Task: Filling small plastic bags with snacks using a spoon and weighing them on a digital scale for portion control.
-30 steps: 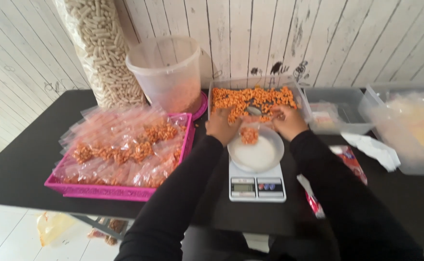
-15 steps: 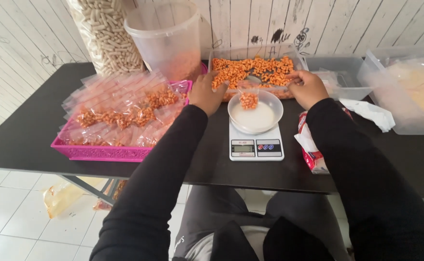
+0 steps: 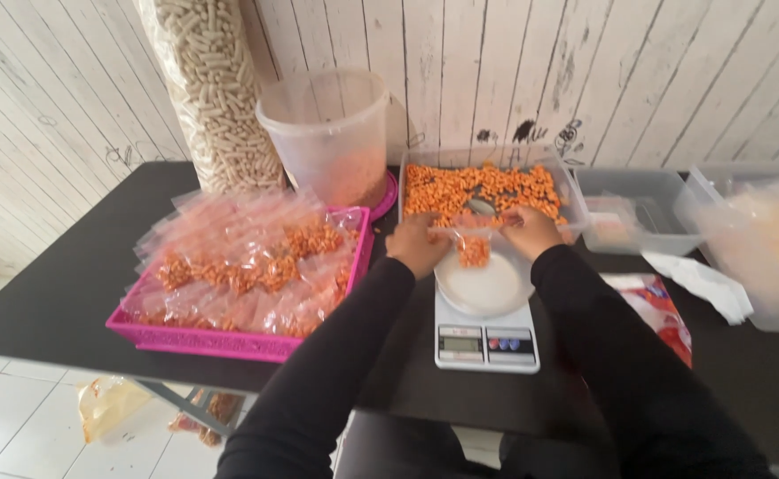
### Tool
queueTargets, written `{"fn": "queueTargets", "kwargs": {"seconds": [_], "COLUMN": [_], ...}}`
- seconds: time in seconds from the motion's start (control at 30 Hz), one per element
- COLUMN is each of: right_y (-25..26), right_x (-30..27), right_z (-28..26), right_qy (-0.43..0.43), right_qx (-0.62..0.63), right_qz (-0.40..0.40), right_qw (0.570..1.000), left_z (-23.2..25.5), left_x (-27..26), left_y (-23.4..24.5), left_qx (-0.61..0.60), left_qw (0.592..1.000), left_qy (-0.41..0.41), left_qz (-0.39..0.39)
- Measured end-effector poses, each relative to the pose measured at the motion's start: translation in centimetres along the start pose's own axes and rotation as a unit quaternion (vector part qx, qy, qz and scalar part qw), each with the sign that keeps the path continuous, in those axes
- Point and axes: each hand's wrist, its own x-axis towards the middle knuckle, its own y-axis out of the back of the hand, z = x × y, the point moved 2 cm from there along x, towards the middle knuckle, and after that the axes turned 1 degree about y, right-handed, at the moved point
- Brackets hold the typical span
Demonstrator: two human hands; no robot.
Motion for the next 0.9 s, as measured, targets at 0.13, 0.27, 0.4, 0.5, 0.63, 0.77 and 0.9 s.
{"fn": "queueTargets", "kwargs": {"seconds": [0.13, 0.27, 0.4, 0.5, 0.63, 0.77, 0.9], "right_y": [-1.7, -3.2, -0.3, 1.7, 0.4, -4.5, -9.4], "right_x": [3.7, 4.9, 3.3, 1.8, 0.1, 0.1, -3.6], "right_z": [2.7, 3.0, -2.4, -7.9, -13.6, -16.1, -22.0], "right_qy": [0.009, 0.087, 0.072, 0.023, 0.023, 0.118, 0.204], "right_qx": [-0.090, -0.126, 0.023, 0.073, 0.149, 0.179, 0.158], "right_qz": [0.005, -0.050, -0.103, -0.160, -0.154, -0.069, -0.073], "right_qw": [0.996, 0.987, 0.992, 0.984, 0.977, 0.974, 0.963], "left_z": [0.4, -0.5, 0.9, 1.3, -0.6, -6.6, -16.3], "left_x": [1.8, 3.6, 3.5, 0.8, -1.2, -2.4, -2.5], "left_y": [-2.3, -5.9, -8.0, -1.0, 4.1, 7.8, 10.3], "left_qx": [0.001, -0.011, -0.141, -0.209, -0.245, -0.226, -0.083], "left_qw": [1.000, 0.998, 0.984, 0.973, 0.969, 0.972, 0.986], "left_qy": [-0.009, 0.001, 0.016, 0.008, 0.005, 0.023, 0.124], "left_qz": [-0.024, -0.056, -0.109, -0.097, -0.025, 0.055, 0.069]}}
